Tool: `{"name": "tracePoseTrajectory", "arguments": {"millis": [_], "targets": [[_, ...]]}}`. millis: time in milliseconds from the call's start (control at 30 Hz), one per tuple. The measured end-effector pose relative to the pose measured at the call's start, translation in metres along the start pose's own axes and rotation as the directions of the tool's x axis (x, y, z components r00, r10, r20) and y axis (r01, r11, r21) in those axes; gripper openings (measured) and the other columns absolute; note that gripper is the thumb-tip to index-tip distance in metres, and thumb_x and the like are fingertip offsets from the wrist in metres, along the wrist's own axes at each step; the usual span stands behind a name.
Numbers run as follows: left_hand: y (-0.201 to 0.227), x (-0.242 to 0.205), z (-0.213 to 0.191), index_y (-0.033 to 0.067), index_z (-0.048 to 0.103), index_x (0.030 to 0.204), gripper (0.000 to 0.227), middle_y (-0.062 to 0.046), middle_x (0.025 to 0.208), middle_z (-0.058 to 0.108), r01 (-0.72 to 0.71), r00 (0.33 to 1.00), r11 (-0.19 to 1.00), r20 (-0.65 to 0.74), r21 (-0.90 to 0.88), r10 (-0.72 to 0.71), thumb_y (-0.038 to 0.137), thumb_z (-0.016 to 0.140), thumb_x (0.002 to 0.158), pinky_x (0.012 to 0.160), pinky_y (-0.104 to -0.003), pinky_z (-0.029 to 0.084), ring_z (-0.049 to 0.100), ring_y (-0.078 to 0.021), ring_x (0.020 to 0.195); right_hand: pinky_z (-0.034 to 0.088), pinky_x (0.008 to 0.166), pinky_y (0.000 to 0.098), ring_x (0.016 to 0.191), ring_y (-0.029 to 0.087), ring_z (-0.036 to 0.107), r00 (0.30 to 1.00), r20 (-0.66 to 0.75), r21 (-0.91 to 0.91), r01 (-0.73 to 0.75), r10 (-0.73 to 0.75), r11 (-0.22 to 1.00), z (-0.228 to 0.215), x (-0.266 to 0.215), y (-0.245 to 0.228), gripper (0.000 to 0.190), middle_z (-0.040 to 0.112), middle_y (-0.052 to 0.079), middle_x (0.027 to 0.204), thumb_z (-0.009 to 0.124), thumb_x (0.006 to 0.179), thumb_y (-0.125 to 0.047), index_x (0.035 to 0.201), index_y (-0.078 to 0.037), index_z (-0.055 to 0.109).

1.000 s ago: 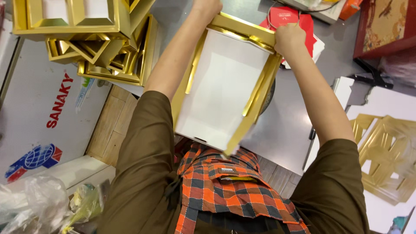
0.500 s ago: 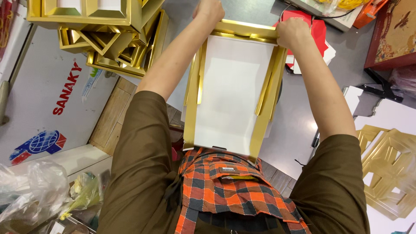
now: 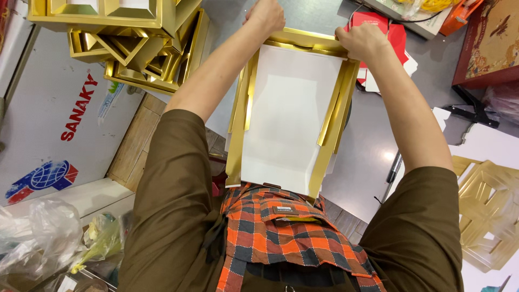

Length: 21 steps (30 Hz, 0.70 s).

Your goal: The person assembles a gold-colored box by folding a flat sheet into a tray shape and inserting a decorative gold insert. They then fold a white sheet into a rectangular box and place it inside the gold tray.

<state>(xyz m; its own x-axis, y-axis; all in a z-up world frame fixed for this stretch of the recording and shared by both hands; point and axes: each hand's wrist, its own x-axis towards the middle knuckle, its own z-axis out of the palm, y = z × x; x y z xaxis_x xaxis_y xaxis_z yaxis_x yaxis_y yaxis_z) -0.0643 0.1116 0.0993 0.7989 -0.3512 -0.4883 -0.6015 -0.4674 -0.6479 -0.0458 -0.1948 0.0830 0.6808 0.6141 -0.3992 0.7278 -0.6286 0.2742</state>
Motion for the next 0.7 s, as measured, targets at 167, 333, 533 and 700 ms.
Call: {"name": "tracePoseTrajectory", "arguments": {"millis": [167,333,533,700], "targets": [[0.002,0.009,0.016,0.0180,0.080,0.088,0.008,0.004,0.078,0.077,-0.073,0.991,0.997,-0.118,-0.016,0.070,0.016,0.074,0.092,0.075,-0.039,0.049,0.074,-0.0215,0.066,0.061,0.073,0.0461,0.088,0.034,0.075,0.994,0.090,0.082,-0.067,0.060,0.994,0.003,0.014,0.005,0.046,0.077,0.015,0.093,0.078,0.083,-0.015,0.126,-0.009,0.063],[0.005,0.028,0.021,0.0146,0.083,0.094,0.012,0.000,0.081,0.080,-0.084,0.996,0.993,0.006,-0.079,0.085,0.009,0.078,0.084,0.055,-0.035,0.057,0.079,-0.0250,0.065,0.061,0.074,0.0430,0.087,0.031,0.076,0.997,0.076,-0.022,0.001,0.001,1.000,0.005,0.024,-0.003,0.040,0.077,0.012,0.094,0.076,0.086,-0.018,0.123,-0.011,0.065],[0.005,0.050,0.030,0.0130,0.081,0.100,0.017,-0.002,0.092,0.079,-0.038,0.999,0.985,-0.007,-0.171,0.037,0.013,0.077,0.084,0.059,-0.044,0.056,0.077,-0.0274,0.080,0.058,0.056,0.0406,0.069,0.031,0.075,0.998,0.051,-0.068,0.043,-0.040,0.997,-0.006,0.013,-0.002,0.050,0.076,0.012,0.080,0.073,0.087,-0.014,0.132,-0.013,0.052],[0.013,0.059,0.033,0.0154,0.080,0.105,0.018,-0.002,0.099,0.078,-0.002,0.999,0.979,-0.035,-0.204,-0.005,0.017,0.073,0.088,0.066,-0.047,0.053,0.072,-0.0286,0.093,0.058,0.053,0.0401,0.066,0.030,0.075,0.999,-0.013,-0.081,0.031,-0.032,0.996,-0.006,0.008,-0.003,0.046,0.075,0.010,0.076,0.071,0.091,-0.013,0.133,-0.013,0.053]]}}
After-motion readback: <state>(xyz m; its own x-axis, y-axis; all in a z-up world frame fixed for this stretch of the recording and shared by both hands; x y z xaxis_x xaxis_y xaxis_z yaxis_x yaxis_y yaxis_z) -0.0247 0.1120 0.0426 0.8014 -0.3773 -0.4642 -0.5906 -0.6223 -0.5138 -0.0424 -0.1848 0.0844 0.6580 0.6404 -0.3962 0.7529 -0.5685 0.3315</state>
